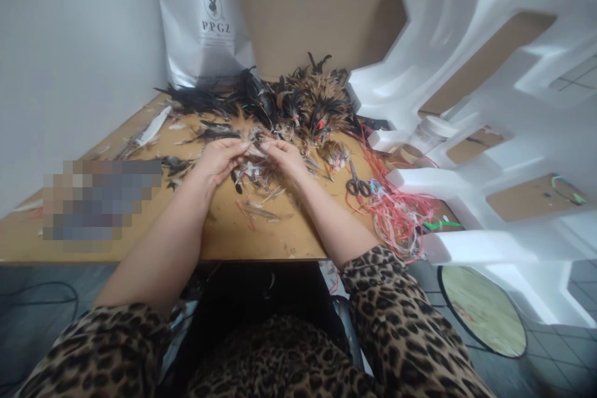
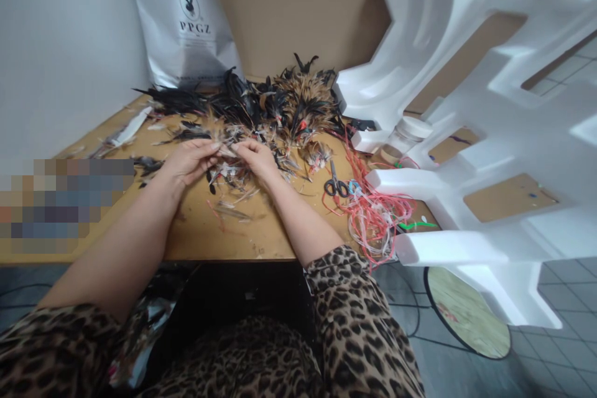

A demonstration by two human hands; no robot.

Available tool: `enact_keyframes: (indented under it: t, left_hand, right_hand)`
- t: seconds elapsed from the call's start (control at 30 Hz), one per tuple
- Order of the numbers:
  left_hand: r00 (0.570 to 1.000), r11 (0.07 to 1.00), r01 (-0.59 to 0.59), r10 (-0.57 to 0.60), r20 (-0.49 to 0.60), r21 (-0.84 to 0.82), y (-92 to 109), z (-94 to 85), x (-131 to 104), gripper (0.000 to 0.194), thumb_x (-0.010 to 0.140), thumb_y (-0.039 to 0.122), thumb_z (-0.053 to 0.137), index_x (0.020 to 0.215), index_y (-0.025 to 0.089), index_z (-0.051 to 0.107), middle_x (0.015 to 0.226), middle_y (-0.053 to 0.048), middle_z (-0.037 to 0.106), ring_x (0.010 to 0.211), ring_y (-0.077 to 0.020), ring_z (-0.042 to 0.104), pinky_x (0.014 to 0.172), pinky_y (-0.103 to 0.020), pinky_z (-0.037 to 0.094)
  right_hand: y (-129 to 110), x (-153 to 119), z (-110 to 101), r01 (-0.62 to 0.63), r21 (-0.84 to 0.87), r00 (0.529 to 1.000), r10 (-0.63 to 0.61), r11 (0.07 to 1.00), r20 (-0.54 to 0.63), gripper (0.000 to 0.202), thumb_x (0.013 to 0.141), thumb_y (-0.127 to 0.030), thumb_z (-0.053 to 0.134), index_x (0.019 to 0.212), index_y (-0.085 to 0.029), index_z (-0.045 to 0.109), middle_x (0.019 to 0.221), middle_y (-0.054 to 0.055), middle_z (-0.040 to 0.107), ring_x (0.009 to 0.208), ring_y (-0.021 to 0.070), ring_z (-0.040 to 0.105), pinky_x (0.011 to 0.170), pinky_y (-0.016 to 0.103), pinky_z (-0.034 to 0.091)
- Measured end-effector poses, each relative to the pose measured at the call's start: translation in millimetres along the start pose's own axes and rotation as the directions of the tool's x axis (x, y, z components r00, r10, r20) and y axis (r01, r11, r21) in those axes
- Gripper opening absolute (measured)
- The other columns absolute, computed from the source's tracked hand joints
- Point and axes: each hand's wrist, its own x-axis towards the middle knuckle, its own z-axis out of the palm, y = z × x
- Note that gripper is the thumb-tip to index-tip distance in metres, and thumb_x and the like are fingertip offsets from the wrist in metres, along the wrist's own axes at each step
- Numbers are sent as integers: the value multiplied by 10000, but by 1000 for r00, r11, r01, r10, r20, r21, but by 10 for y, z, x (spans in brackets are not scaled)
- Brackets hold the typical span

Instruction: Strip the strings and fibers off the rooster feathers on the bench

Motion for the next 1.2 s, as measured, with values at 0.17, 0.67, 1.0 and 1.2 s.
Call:
enact_keyframes:
  t: [0.17,0.67,1.0,1.2]
  left_hand:
    - [999,983,-12,19,-36,181,-88,1,8,175,534,175,796,666,108,703,568,-40,642,441,-65,501,439,-168,385]
    - [996,994,90,-91,23,55,-39,33,-24,179,622,174,749,767,77,708,708,-95,692,581,-89,620,489,-134,452]
    - [981,981,186,-188,50,53,-38,50,-43,150,654,130,730,785,64,698,748,-120,705,532,-107,640,449,-140,480]
    - [980,980,186,-191,64,77,-63,38,-27,156,642,133,740,774,61,701,724,-121,701,512,-93,626,450,-130,473]
  right_hand:
    - [-21,42,-120,-19,-136,997,29,991,70,274,601,-386,736,699,-139,671,587,-6,629,515,89,545,544,219,444]
    - [24,22,-42,-119,25,991,117,993,71,240,626,-334,725,650,-136,591,627,-7,652,433,40,510,370,143,319]
    - [77,35,34,-46,101,998,49,994,-32,313,564,-389,753,606,-164,541,393,-99,419,364,24,294,381,171,198]
    - [57,9,66,3,3,996,-3,1000,-87,274,583,-370,726,609,-152,562,466,-83,462,447,32,370,461,171,287]
